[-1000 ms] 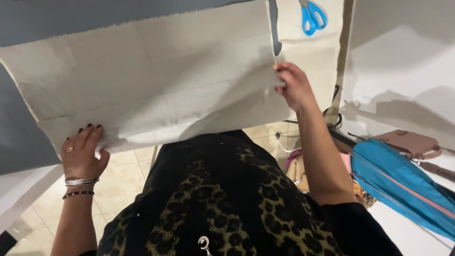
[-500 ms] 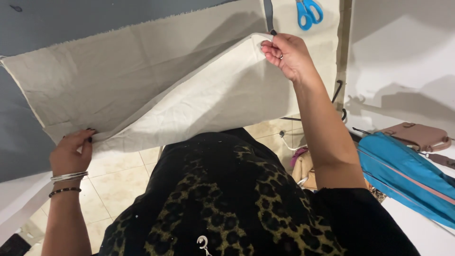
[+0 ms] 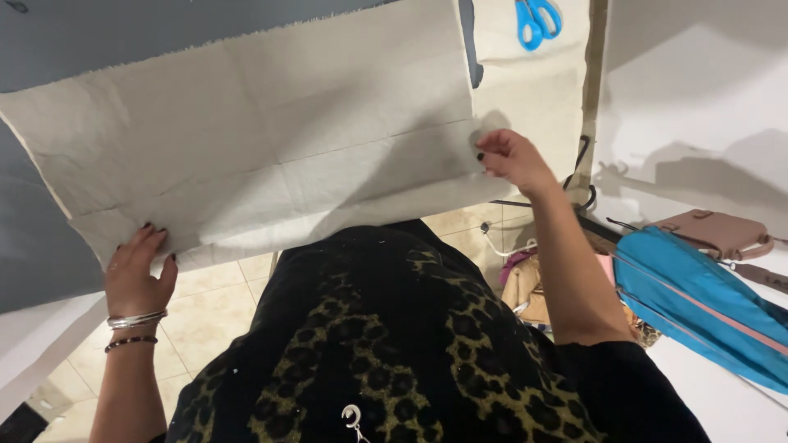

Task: Cutting a rectangular piece of grey fabric using scissors on a work table

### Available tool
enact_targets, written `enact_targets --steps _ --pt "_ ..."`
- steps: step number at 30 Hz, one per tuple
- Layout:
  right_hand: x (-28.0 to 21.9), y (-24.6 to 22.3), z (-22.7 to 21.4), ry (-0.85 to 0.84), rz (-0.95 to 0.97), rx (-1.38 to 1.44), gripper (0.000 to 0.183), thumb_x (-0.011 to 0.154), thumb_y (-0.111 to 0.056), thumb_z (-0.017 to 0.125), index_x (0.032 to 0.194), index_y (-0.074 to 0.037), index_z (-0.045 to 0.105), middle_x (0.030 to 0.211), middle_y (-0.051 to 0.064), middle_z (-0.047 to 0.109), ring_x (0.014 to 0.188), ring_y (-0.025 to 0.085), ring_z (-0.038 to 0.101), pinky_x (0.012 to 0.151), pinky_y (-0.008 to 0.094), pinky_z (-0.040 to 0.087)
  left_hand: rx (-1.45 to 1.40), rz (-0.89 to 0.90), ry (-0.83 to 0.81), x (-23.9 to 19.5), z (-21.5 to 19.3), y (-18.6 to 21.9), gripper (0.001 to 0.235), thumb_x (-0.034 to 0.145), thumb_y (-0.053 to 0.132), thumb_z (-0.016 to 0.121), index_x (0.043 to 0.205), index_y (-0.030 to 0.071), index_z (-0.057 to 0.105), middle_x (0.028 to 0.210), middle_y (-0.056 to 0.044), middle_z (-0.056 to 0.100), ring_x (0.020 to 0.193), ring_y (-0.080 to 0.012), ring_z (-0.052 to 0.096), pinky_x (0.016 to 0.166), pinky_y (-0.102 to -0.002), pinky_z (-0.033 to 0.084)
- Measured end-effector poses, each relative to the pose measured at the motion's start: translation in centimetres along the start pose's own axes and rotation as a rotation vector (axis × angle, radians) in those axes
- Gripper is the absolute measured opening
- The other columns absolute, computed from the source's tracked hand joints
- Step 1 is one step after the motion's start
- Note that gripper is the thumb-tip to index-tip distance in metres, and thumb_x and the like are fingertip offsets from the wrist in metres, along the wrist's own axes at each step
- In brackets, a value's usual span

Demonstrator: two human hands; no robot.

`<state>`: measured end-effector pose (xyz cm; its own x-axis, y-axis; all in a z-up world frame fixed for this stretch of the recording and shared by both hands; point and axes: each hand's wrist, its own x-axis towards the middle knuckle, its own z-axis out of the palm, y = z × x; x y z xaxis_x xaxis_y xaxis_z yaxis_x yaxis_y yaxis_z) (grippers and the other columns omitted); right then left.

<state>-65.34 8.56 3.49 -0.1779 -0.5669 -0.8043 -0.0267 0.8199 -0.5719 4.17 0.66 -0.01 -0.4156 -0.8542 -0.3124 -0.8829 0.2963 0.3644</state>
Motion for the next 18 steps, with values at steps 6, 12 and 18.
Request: enact_targets --steps 6,12,18 --pt "0.8 2.5 1.7 0.294 -0.024 0.036 0.025 0.091 -0.019 0.077 0.109 -0.018 0.059 0.095 0.0 0.07 0.087 0.009 0.066 0.07 0.026 0.056 -0.063 0.042 0.208 -1.1 0.3 0.3 0.051 0.086 0.013 0.065 0.135 0.0 0.073 0.146 -0.024 0.065 0.138 -0.0407 0.058 0.117 -0.054 0.045" --pt "1.6 1.6 1.6 0.308 -0.062 0.091 0.021 0.094 -0.018 0.072 0.114 -0.016 0.065 0.087 -0.002 0.066 0.072 0.008 0.057 0.063 0.023 0.05 -0.016 -0.072 0.374 -0.8 -0.1 -0.9 0.039 0.101 0.009 0.071 0.135 -0.011 0.072 0.136 -0.029 0.07 0.13 -0.044 0.061 0.109 -0.054 0.047" --pt "1.4 0.6 2.4 0.319 -0.196 0.088 0.036 0.089 -0.013 0.078 0.119 -0.017 0.059 0.102 0.005 0.072 0.094 0.01 0.067 0.082 0.023 0.054 -0.028 -0.274 0.395 -0.8 0.0 -2.2 0.068 0.083 0.017 0.095 0.135 -0.019 0.069 0.123 -0.03 0.071 0.103 -0.0427 0.068 0.084 -0.05 0.056"
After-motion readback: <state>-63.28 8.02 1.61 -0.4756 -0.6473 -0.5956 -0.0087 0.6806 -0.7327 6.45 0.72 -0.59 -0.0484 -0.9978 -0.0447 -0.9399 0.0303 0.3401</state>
